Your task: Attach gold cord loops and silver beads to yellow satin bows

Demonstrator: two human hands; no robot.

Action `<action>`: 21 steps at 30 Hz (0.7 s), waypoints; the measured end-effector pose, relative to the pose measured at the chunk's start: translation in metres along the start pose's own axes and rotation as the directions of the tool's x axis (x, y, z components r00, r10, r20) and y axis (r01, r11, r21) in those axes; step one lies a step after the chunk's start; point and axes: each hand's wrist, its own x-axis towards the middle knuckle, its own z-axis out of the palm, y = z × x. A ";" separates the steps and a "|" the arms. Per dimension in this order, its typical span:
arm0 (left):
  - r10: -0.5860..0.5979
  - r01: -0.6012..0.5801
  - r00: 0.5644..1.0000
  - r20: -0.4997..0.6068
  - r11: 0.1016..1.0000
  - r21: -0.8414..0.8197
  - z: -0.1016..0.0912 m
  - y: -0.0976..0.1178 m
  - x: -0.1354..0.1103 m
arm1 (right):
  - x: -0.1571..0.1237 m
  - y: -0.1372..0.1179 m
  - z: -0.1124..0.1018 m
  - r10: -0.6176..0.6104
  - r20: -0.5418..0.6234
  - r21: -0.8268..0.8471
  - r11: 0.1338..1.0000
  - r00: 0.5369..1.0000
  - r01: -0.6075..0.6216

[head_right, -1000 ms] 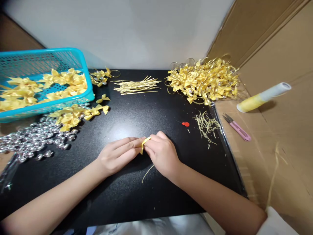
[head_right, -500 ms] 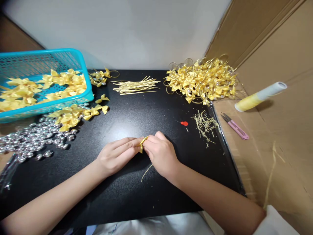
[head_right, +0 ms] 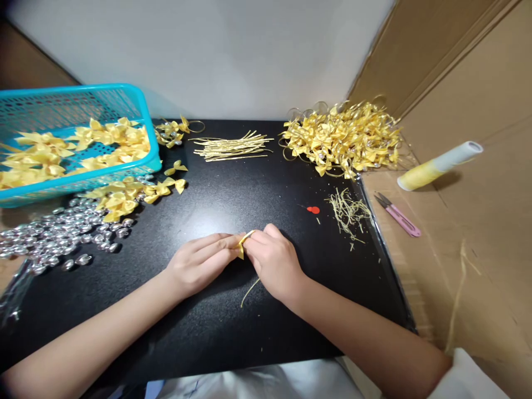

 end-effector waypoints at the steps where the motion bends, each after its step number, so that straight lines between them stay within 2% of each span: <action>1: -0.002 0.002 1.000 -0.008 1.000 -0.003 0.000 0.000 0.000 | 0.000 0.000 0.000 -0.001 0.000 -0.003 1.000 1.000 0.001; 9: 0.006 -0.006 0.999 0.037 1.000 -0.001 0.001 -0.003 -0.007 | -0.003 0.001 0.000 -0.015 0.002 -0.011 1.000 1.000 0.015; 14: -0.044 0.046 0.999 0.019 0.995 -0.088 0.002 -0.005 -0.007 | -0.001 0.002 0.000 -0.001 0.007 0.050 0.999 1.000 0.001; 21: -0.105 0.105 0.994 0.012 0.970 -0.219 0.003 -0.006 -0.006 | 0.003 0.001 -0.003 0.033 -0.059 0.126 0.992 0.998 -0.026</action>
